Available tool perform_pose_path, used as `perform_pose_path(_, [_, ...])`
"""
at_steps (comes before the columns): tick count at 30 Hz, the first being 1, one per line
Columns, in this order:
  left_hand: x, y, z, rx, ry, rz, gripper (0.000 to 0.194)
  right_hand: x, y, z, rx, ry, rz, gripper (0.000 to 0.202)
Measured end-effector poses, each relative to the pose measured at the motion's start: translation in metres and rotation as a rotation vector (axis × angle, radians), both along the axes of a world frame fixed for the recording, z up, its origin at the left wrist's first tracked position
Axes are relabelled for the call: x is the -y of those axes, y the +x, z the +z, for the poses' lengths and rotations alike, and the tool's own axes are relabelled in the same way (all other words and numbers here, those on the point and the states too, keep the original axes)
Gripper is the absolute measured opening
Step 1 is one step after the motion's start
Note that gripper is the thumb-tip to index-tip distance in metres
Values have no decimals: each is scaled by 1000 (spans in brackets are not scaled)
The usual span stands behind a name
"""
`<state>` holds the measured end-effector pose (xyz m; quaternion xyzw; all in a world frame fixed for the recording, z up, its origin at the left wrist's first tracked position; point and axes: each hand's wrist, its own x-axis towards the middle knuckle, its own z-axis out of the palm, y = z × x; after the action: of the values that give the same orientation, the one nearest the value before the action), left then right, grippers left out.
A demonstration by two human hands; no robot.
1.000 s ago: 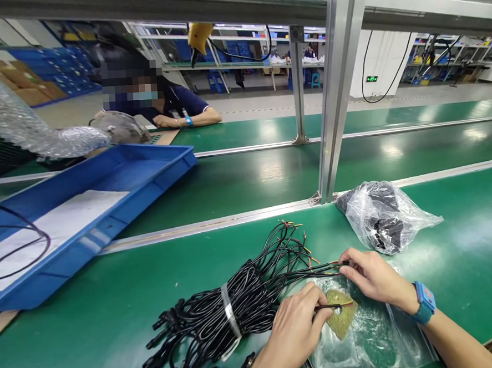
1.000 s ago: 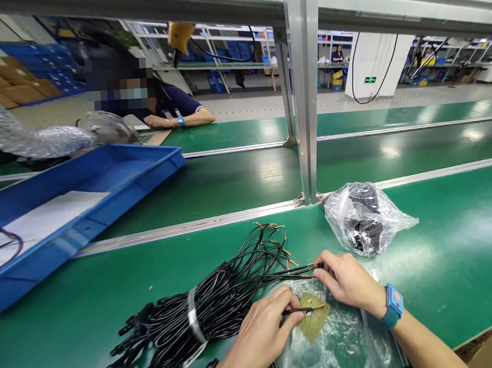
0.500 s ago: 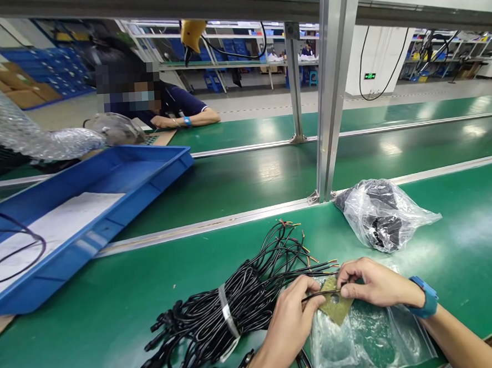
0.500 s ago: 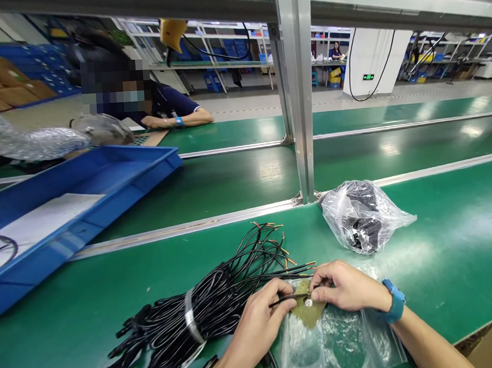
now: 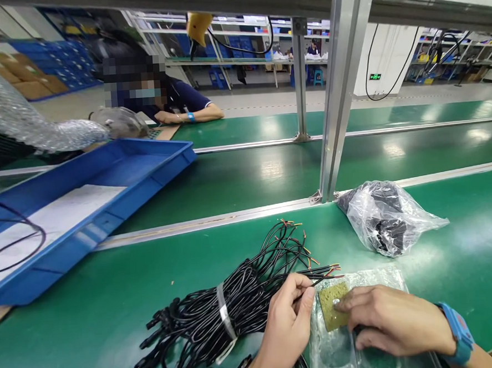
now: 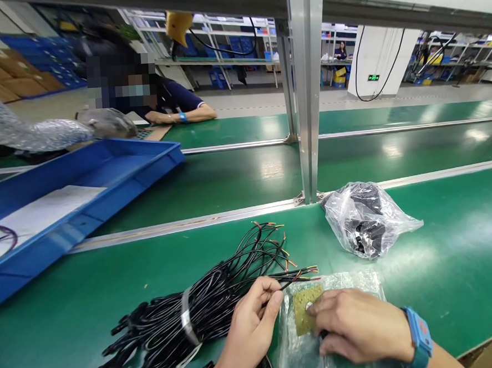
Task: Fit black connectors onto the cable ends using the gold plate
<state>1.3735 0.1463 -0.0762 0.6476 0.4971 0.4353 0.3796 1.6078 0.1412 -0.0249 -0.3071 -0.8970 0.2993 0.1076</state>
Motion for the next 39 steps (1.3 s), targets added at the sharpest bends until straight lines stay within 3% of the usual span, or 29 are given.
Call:
perform_pose_path(7, [2,-3,3,-227,76,-154,21,-15,12,8,66,-95,-23,6])
perform_pose_path(13, [5,-6,2,-472,174,-209,21,-20,19,13,-71,-11,-140,13])
perform_pose_path(18, [5,-3,-9,-644,234,-224,23,-16,-2,-2,-29,42,12,9])
perform_pose_path(21, [6,-2,-10,-731,292,-212,25,-11,-12,-12,74,116,19,8])
perform_pose_path(24, [7,-1,-8,-797,330,-193,25,-13,-8,-10,87,120,-11,8])
perform_pose_path(29, [5,0,-7,-865,321,-207,25,-22,5,-2,-5,107,-88,10])
perform_pose_path(34, [4,1,-6,-970,266,-258,29,-18,-5,-11,54,121,10,11])
perform_pose_path(39, [2,3,-1,-1091,202,-290,34,-18,-8,-13,12,140,-45,11])
